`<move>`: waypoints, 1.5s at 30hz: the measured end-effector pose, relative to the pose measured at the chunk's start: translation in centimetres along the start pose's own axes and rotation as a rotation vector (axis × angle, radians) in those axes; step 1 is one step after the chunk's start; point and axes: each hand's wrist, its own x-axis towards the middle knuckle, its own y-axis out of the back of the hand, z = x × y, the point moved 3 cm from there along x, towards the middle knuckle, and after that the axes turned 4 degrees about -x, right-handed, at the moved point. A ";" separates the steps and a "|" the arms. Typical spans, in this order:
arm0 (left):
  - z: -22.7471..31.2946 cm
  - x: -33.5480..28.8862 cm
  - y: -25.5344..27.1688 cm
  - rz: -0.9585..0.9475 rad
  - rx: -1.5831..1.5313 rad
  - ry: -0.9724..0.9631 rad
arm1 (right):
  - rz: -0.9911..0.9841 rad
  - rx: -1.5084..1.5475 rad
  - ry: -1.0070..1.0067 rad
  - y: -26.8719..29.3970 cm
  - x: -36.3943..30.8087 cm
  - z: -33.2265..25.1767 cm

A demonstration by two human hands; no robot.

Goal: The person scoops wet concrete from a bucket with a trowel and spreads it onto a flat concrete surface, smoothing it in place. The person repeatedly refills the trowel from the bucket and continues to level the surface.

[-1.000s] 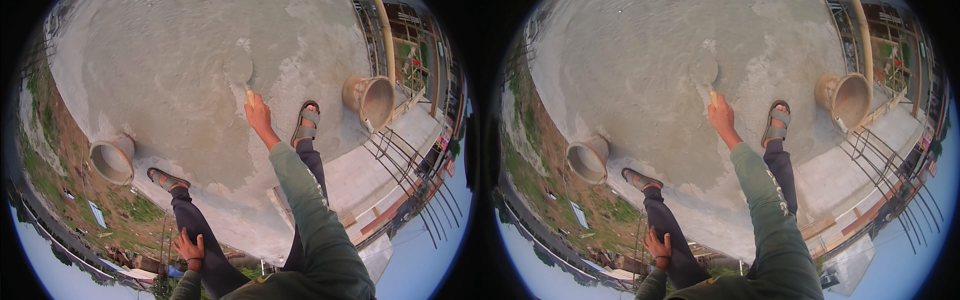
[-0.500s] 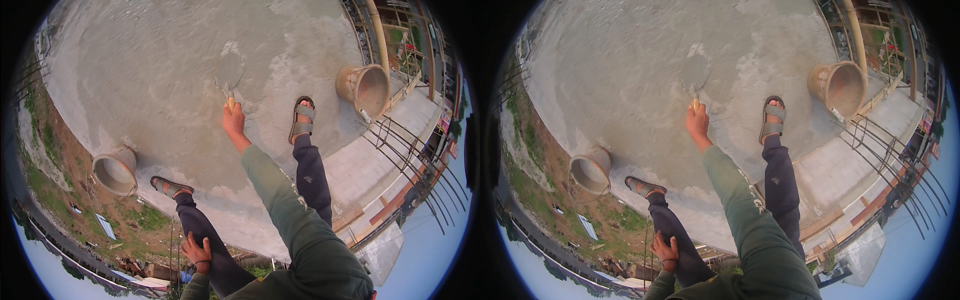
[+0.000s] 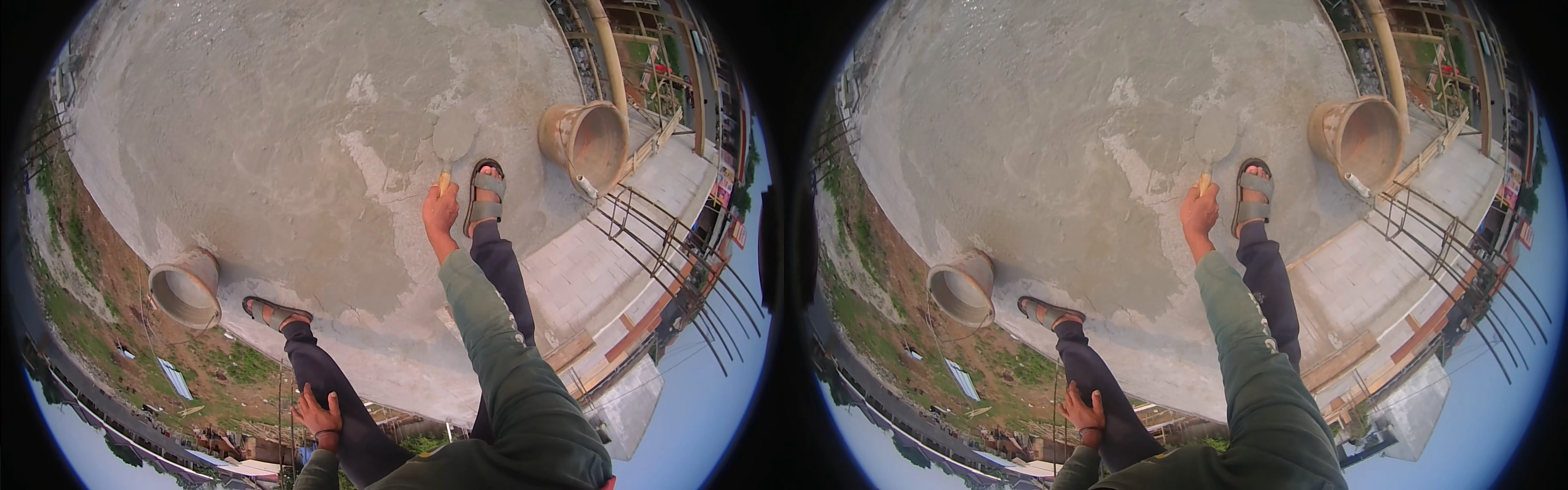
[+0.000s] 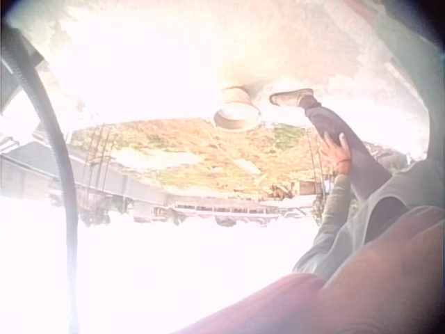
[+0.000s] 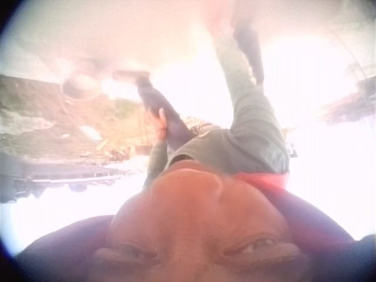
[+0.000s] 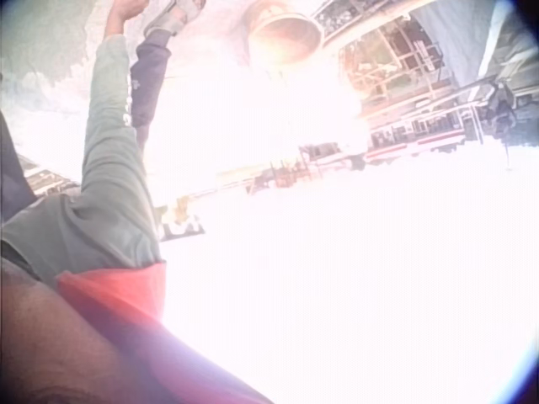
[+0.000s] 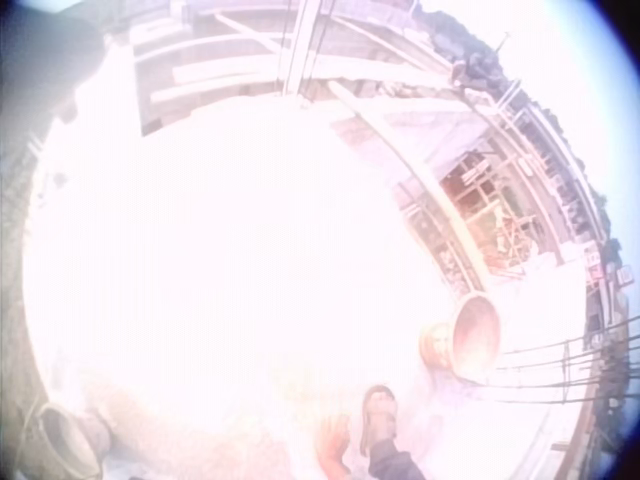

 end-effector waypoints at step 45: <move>-0.9 0.1 2.3 0.073 -0.040 0.018 | -0.353 -0.626 1.213 0.8 7.7 -13.6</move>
